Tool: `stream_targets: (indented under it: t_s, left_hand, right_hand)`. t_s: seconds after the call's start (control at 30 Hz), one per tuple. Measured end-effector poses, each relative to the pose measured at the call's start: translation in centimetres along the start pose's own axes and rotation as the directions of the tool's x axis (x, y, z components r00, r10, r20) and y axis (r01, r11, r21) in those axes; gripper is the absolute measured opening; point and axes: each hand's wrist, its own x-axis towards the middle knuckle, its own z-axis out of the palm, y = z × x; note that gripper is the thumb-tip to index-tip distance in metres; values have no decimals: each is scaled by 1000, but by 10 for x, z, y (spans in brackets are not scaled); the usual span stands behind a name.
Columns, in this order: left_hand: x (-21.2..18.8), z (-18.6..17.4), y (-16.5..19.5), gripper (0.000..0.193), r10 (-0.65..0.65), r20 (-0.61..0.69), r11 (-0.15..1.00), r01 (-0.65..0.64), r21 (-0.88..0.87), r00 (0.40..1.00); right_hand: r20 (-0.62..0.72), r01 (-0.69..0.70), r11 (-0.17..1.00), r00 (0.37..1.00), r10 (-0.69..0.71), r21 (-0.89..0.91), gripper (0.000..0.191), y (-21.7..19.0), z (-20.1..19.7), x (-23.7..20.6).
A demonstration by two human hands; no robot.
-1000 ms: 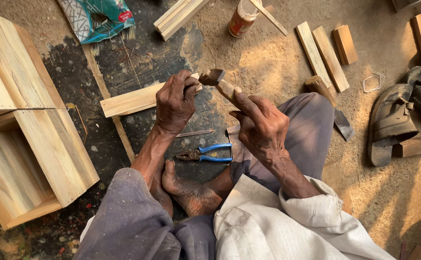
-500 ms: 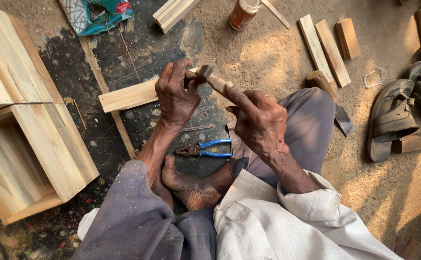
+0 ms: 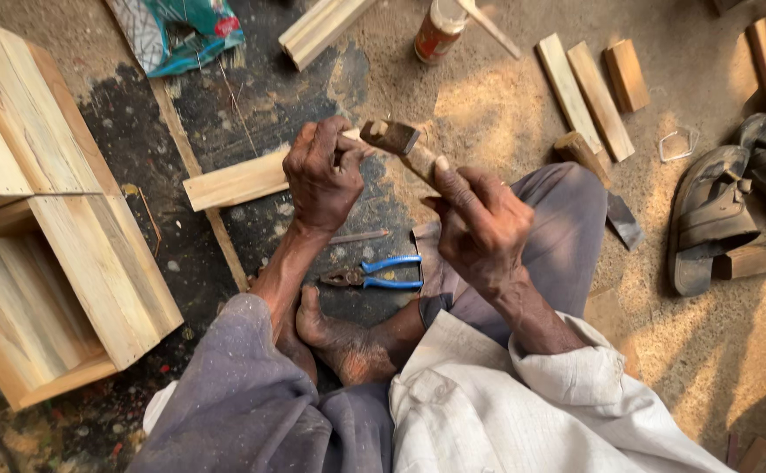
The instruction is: The person assembles small wooden boxes by nailing wooden planks together. They use a hammer to drive nails into the joints, repeatedly aligning and securing the pieces to form rectangular frames.
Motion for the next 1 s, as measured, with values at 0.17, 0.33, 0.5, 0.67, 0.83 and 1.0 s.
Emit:
stream_targets:
  t_s: [0.17, 0.33, 0.5, 0.67, 0.83, 1.0]
  left_hand:
    - [-1, 4, -2, 17, -55, -6, 998, 55, -1, 998]
    - [-3, 3, -2, 21, -54, -31, 999, 54, 7, 998]
    - [0, 3, -2, 20, -55, -29, 998, 56, 29, 998]
    - [1, 0, 0, 21, -6, -9, 1000, 6, -13, 1000]
    - [1, 0, 3, 23, -37, -72, 999, 36, -16, 997]
    - [-1, -2, 2, 19, -17, 13, 999, 17, -28, 1000]
  right_hand:
    - [170, 40, 979, 985, -6, -200, 42, -3, -2, 1]
    - [109, 32, 995, 994, -22, -97, 45, -11, -5, 5]
    - [100, 60, 988, 994, -46, -142, 46, -10, -6, 13]
    - [199, -71, 996, 977, 79, -45, 48, -8, -5, 13]
    - [20, 109, 992, 994, -108, -60, 52, -5, -4, 11]
    - [229, 52, 986, 973, -14, -161, 50, -4, -4, 7]
